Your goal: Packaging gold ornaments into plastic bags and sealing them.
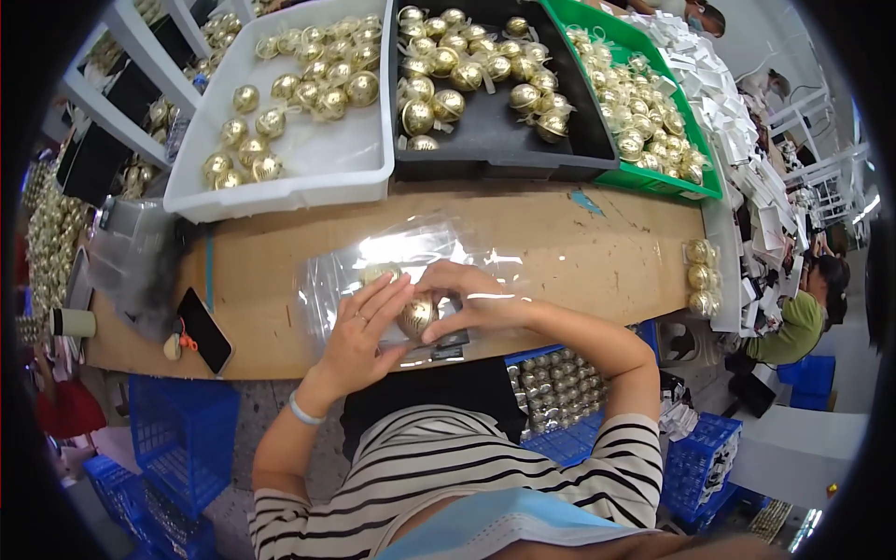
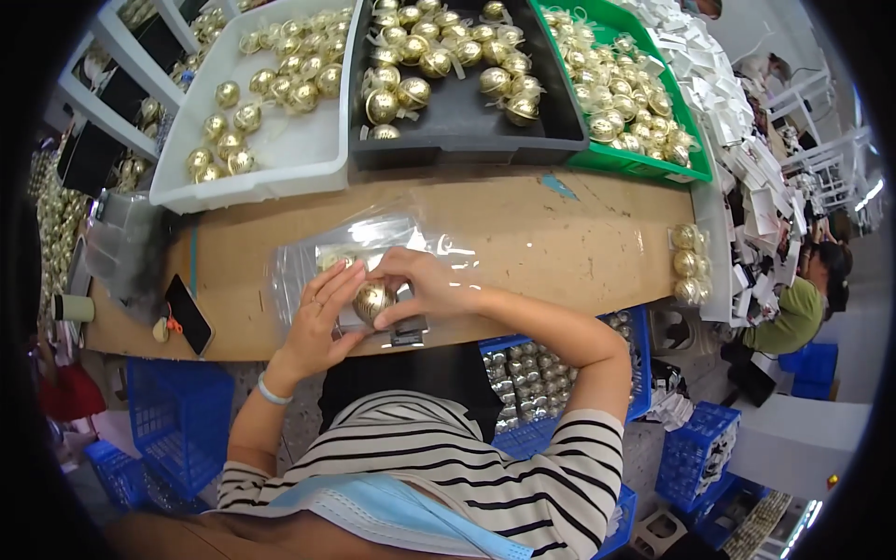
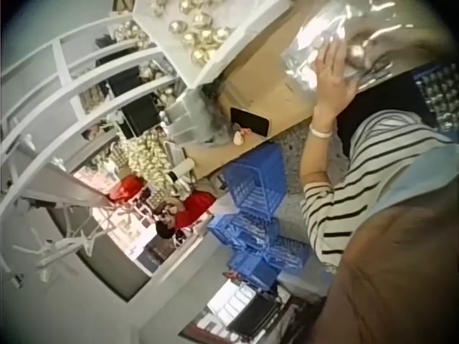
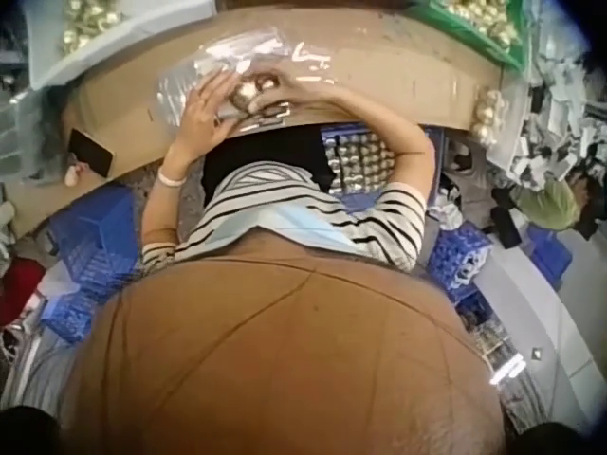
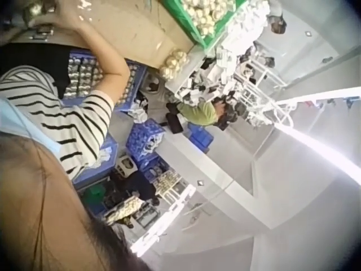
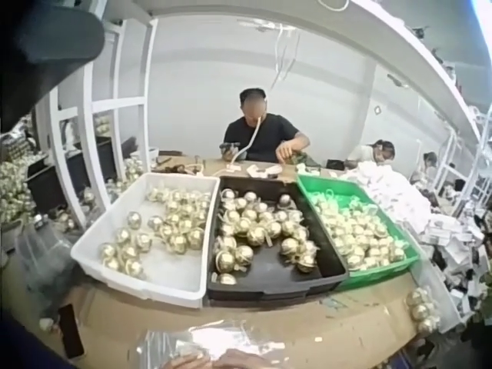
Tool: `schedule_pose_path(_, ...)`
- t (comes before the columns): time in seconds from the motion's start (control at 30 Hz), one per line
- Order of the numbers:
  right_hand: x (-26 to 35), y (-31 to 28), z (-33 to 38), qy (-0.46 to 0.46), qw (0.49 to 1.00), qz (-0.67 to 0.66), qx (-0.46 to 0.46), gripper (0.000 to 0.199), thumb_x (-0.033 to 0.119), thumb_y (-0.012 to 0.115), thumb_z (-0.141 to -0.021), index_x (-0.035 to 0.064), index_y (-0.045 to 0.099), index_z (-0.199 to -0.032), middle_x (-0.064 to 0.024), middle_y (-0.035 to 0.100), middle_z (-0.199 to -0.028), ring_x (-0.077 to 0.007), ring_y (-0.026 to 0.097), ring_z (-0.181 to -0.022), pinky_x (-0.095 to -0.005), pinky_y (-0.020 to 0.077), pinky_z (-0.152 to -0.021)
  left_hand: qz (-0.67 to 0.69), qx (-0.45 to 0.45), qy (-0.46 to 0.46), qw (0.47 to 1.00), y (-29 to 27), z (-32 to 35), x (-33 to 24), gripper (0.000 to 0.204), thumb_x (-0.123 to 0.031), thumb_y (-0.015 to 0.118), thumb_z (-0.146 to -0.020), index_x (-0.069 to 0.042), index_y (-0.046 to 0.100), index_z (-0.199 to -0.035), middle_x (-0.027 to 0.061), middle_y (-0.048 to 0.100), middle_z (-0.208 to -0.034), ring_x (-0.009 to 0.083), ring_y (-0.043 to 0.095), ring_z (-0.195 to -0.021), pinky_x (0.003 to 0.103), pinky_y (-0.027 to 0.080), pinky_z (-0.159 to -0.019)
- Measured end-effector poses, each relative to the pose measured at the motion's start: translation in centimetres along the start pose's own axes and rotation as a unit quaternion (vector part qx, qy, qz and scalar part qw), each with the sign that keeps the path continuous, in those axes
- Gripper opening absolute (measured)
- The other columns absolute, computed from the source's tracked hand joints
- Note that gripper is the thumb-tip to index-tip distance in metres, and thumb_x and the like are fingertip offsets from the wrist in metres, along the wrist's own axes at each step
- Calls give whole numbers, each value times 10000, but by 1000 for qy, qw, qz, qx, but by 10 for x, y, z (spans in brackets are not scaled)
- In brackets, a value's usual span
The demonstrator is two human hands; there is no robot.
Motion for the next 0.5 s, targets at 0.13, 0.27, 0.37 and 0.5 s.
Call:
schedule_pose_path(0.13, -29, 15, -4, 19, 972, -232, -18, 581, 161, 930, -723, -4, 620, -1186, -105, 678, -1126, -171, 669, -1044, -317, 555, -920, -25, 12, -4, 1000, 5, -1, -10, 847, -160, 810, -709, -137, 501, -1496, 69, 470, -1554, 283, 429, -1412, 422, 368, -1036)
schedule_pose_path(0.27, -16, 29, -20, 60, 961, -268, -19, 670, 116, 929, -716, -14, 551, -1253, -128, 678, -1150, -172, 662, -1086, -326, 552, -969, -64, 12, -6, 998, 7, 2, -11, 775, -167, 795, -740, -185, 547, -1473, 63, 468, -1558, 288, 414, -1418, 434, 358, -1029)
schedule_pose_path(0.37, -27, 6, 1, 29, 894, -416, 165, 728, 13, 822, -805, 10, 462, -1437, -171, 537, -1452, -240, 536, -1324, -377, 415, -1142, -59, 27, -13, 998, 2, 0, -12, 759, -148, 794, -731, -179, 566, -1455, 68, 484, -1544, 290, 420, -1415, 437, 360, -1036)
schedule_pose_path(0.5, -23, -152, 67, 116, 986, 53, 104, 167, 62, 636, -984, 25, 713, -1127, -81, 736, -1051, -114, 698, -887, -284, 585, -728, -51, 20, -18, 998, 3, -5, -10, 754, -128, 790, -717, -170, 576, -1439, 80, 471, -1552, 295, 409, -1423, 445, 352, -1051)
Point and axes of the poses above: each hand's wrist, its own z-axis away from the middle knuckle, its own y-axis out of the palm, x = y × z, the point moved 4 cm from there along -z, towards the middle knuckle
